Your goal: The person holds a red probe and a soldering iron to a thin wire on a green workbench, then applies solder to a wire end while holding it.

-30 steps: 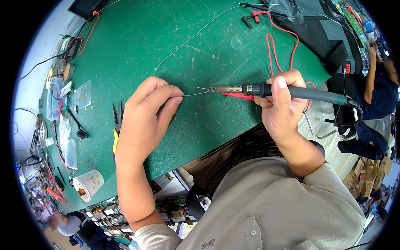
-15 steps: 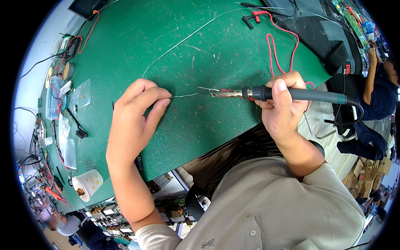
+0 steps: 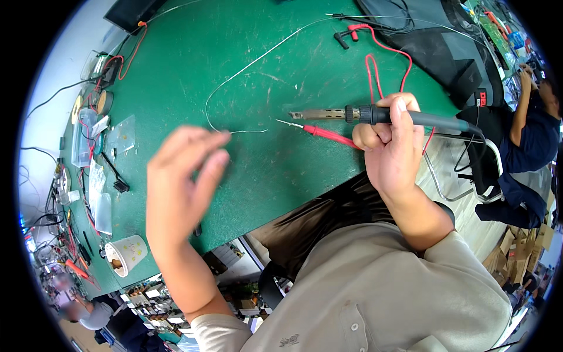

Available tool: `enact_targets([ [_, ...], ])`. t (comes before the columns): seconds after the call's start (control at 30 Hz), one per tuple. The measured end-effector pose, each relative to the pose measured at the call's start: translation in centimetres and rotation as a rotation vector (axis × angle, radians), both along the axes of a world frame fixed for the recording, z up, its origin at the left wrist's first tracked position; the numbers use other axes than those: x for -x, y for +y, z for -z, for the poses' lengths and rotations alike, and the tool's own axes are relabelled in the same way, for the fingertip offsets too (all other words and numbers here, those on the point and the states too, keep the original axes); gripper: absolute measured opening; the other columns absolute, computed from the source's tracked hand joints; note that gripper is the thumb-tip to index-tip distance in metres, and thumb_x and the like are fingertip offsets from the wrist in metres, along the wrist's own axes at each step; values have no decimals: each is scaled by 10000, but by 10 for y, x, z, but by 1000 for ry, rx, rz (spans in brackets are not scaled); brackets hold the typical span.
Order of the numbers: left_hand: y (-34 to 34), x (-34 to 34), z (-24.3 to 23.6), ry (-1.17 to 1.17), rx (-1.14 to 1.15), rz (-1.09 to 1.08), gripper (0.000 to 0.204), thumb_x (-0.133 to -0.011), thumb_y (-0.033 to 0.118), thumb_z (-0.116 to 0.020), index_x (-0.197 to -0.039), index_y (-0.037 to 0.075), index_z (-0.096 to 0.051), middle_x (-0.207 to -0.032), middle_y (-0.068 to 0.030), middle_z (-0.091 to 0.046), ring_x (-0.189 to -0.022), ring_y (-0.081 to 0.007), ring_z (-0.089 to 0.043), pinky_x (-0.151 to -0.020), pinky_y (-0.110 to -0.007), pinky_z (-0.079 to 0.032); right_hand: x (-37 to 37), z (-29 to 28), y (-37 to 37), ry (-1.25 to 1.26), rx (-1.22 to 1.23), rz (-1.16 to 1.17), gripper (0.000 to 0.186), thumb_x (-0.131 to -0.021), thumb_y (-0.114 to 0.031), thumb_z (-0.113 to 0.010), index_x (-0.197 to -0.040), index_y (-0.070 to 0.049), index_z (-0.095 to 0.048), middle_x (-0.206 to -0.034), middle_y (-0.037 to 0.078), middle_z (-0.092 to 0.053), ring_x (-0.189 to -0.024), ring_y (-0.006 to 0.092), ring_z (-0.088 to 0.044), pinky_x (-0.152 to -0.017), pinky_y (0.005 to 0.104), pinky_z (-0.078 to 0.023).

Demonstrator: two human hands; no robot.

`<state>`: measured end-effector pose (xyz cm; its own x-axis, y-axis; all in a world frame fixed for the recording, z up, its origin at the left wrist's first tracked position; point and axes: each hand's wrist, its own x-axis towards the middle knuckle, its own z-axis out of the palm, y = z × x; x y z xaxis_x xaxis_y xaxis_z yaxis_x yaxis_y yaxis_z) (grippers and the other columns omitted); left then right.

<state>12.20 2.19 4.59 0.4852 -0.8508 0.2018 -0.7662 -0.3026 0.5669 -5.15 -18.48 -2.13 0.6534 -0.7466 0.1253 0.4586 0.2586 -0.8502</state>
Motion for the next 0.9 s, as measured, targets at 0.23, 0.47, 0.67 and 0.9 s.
enact_targets([
  [0.23,-57,114,23,-12,-80,181,396,-773,138,-716,-1141,38,-610,-922,-111,-565,-818,-282,-592,-674,-378,-506,9,-22,-22,-158,-73,9,188,-1018,-219,-437,-928,-58,-472,-588,-15,-325,-464,84,-316,-461,275,-300],
  [0.47,-99,141,43,-99,-25,-130,305,-826,209,-688,-1061,35,-603,-896,-113,-512,-785,-299,-579,-613,-393,-488,17,-27,-54,-147,30,41,183,-1012,-218,-456,-978,-45,-508,-631,5,-397,-505,106,-386,-512,275,-345],
  [0.67,-82,143,43,-129,-96,-301,135,-857,115,-639,-940,32,-573,-915,-143,-523,-766,-333,-578,-636,-413,-490,20,-25,-64,-158,-8,11,175,-1007,-217,-479,-978,-49,-519,-640,13,-424,-513,119,-421,-533,294,-376],
  [0.9,-45,136,44,-106,-40,-394,144,-866,0,-591,-1009,12,-578,-892,-163,-577,-765,-363,-588,-651,-418,-475,20,-14,-55,-161,-89,-74,171,-993,-200,-509,-962,-33,-528,-644,22,-432,-518,124,-424,-511,287,-390],
])
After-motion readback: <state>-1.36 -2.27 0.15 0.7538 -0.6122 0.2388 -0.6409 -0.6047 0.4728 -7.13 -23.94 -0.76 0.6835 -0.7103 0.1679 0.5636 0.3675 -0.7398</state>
